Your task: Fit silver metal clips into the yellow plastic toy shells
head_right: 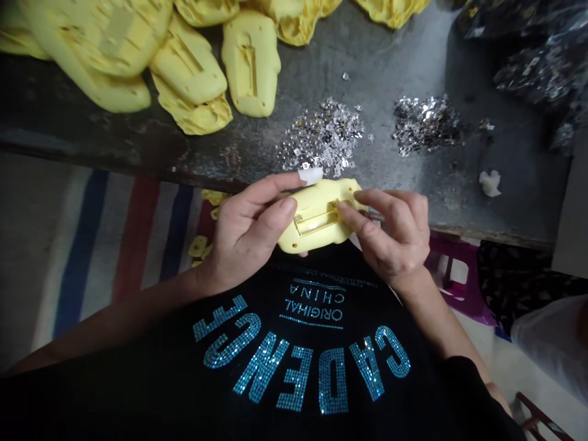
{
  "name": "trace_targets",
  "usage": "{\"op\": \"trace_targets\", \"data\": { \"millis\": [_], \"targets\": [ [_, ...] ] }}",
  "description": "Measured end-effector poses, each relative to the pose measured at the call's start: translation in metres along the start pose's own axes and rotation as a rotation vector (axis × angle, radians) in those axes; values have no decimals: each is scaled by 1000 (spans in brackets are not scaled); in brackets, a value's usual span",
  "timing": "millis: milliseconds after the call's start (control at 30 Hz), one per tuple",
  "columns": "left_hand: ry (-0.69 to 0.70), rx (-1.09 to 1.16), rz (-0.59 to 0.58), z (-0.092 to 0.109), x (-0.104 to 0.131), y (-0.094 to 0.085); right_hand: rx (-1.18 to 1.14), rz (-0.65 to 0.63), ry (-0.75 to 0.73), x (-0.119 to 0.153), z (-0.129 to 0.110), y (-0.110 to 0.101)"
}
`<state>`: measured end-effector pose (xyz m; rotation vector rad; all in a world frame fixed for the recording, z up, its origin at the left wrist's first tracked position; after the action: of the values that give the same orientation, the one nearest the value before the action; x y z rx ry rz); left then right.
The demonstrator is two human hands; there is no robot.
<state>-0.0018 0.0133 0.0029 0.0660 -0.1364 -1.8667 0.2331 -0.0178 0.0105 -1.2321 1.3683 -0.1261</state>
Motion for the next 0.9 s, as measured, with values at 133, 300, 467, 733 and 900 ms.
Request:
{"op": "trace_targets", "data": {
  "millis": [133, 300, 467, 733, 900],
  "targets": [
    [5, -35, -2, 1, -1, 1, -27, -25, 24, 0, 0, -1],
    [56, -101, 0, 4, -1, 1, -92, -51, 97, 2, 1, -3],
    [241, -307, -9, 9, 0, 1, -326, -99, 289, -7, 7, -10],
    [337, -407, -66, 10, 2, 2, -559, -122, 559, -14, 21, 1],
    [483, -527, -105, 10, 1, 3, -693, -336, 664, -16, 36, 8]
  ]
}}
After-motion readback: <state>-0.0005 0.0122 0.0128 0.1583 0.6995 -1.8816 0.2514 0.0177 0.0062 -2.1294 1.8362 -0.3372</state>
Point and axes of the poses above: each hand's wrist, its own x-axis away from the middle knuckle, its own y-axis out of the palm, z = x × y, the point moved 2 cm from there along -x, towards the middle knuckle, and after that the axes turned 2 degrees about y, right-handed, at the moved point
